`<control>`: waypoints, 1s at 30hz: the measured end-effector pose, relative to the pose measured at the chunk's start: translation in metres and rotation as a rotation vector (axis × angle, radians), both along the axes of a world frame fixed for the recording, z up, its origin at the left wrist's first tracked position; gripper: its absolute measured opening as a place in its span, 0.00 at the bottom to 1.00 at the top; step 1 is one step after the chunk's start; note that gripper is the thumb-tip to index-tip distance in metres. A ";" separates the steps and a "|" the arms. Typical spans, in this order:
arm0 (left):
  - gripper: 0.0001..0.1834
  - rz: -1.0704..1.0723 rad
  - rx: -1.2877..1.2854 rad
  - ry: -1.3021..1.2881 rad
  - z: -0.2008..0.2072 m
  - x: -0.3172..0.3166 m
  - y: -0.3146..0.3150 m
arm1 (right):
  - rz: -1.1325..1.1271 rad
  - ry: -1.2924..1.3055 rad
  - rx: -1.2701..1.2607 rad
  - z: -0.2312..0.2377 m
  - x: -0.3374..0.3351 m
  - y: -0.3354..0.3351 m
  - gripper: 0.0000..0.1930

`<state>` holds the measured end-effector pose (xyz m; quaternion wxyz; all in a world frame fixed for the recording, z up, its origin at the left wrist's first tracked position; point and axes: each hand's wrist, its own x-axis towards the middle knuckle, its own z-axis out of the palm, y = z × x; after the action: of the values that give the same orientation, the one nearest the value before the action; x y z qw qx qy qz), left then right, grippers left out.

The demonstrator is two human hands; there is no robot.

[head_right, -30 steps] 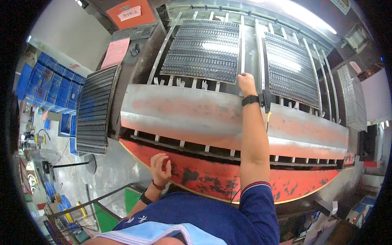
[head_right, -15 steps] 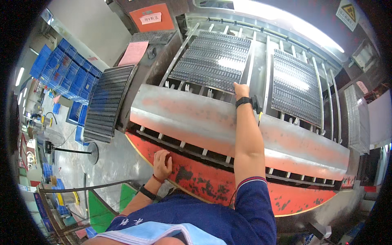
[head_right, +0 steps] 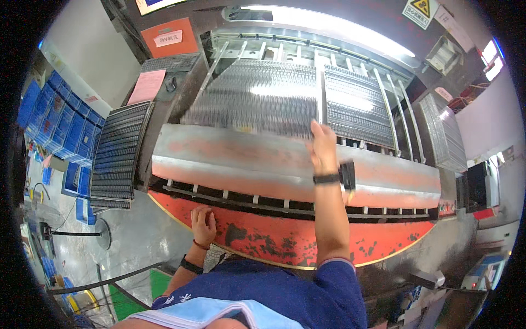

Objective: Feeding metal grids into an industrial processing machine and collecting the output components.

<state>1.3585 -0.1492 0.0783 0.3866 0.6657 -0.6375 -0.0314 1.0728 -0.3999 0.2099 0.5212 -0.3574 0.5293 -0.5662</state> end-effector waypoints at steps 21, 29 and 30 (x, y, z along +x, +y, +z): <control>0.12 0.184 0.511 0.567 0.009 -0.081 0.054 | 0.293 0.925 0.240 -0.072 -0.233 0.242 0.12; 0.15 0.636 0.297 0.110 -0.002 -0.126 0.051 | 0.083 1.042 0.135 -0.062 -0.435 0.085 0.14; 0.15 0.670 0.289 0.061 -0.004 -0.127 0.050 | 0.104 1.025 0.067 -0.063 -0.447 0.065 0.15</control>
<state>1.2311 -0.0993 0.0746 0.2964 0.8841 -0.3610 -0.0126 0.6258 -0.3353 0.1474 0.2336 -0.5977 0.7161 -0.2745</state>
